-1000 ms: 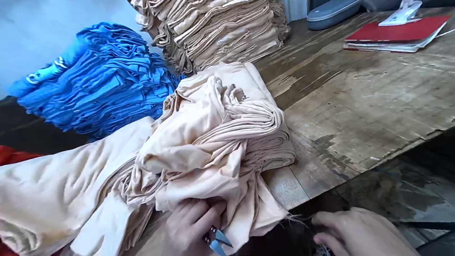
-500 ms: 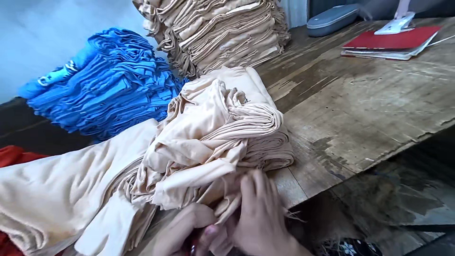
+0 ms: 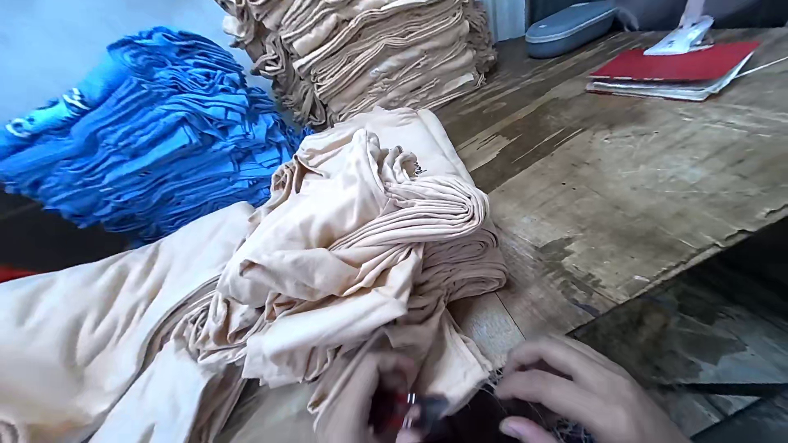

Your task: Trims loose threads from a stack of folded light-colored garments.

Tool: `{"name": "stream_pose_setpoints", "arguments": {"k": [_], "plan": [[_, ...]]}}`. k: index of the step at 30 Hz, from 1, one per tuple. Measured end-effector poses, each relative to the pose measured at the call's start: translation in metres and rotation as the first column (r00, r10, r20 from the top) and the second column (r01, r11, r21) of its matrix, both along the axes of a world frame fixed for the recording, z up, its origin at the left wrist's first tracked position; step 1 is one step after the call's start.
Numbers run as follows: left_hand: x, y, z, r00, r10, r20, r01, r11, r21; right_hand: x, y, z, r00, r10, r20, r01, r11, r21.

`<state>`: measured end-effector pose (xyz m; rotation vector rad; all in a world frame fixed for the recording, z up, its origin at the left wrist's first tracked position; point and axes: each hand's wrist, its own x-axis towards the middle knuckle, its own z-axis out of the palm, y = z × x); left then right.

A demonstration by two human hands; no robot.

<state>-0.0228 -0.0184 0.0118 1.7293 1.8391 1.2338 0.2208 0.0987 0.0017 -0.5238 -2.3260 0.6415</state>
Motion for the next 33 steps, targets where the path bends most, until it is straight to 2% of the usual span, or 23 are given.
{"name": "stream_pose_setpoints", "arguments": {"k": [2,4,5,7,8,10,12,13,14,16,18,20,27,33], "plan": [[0.011,0.014,-0.005,0.987,0.154,-0.056,-0.147,0.983,0.112,-0.022,-0.001,-0.015,0.99,-0.105,-0.097,0.117,0.985,0.125],[0.017,0.021,-0.008,0.968,0.207,-0.145,-0.181,0.969,0.17,-0.035,0.002,-0.03,0.97,-0.163,-0.178,0.204,0.947,0.247],[0.018,0.022,-0.009,0.962,0.2,-0.188,-0.167,0.97,0.179,-0.035,0.003,-0.034,0.966,-0.144,-0.214,0.197,0.948,0.251],[0.016,0.018,-0.011,0.952,0.179,-0.25,-0.137,0.975,0.176,-0.021,0.005,-0.031,0.978,-0.011,-0.209,0.041,0.989,0.144],[0.014,0.014,-0.012,0.944,0.176,-0.278,-0.133,0.977,0.167,-0.008,0.006,-0.026,0.988,0.078,-0.131,-0.069,0.995,0.069],[0.013,0.008,-0.011,0.924,0.173,-0.34,-0.129,0.981,0.146,0.018,0.008,-0.013,0.959,0.211,0.187,-0.199,0.976,-0.083],[0.014,0.005,-0.006,0.904,0.162,-0.395,-0.12,0.984,0.128,0.026,0.006,-0.007,0.893,0.187,0.41,-0.141,0.98,-0.138],[0.017,0.006,-0.003,0.898,0.159,-0.411,-0.119,0.985,0.123,0.023,0.003,-0.008,0.906,0.077,0.416,-0.05,0.996,-0.075],[0.019,0.007,-0.001,0.892,0.159,-0.424,-0.118,0.985,0.123,0.016,-0.002,-0.01,0.938,-0.066,0.34,0.064,0.998,0.017],[0.023,0.012,0.0,0.883,0.158,-0.442,-0.103,0.984,0.146,-0.006,-0.008,-0.019,0.963,-0.266,0.052,0.257,0.956,0.141],[0.023,0.016,0.0,0.874,0.155,-0.46,-0.086,0.982,0.167,-0.024,-0.008,-0.03,0.954,-0.266,-0.14,0.291,0.933,0.21],[0.021,0.017,0.001,0.857,0.148,-0.493,-0.07,0.982,0.174,-0.032,-0.004,-0.043,0.942,-0.241,-0.234,0.301,0.915,0.269],[0.028,0.014,0.003,0.882,0.08,-0.465,-0.024,0.992,0.126,-0.034,0.001,-0.058,0.857,-0.304,-0.417,0.382,0.917,0.116],[0.03,0.025,-0.005,0.865,0.158,-0.477,-0.076,0.98,0.186,-0.033,0.0,-0.056,0.885,-0.225,-0.408,0.285,0.954,0.091]]}}
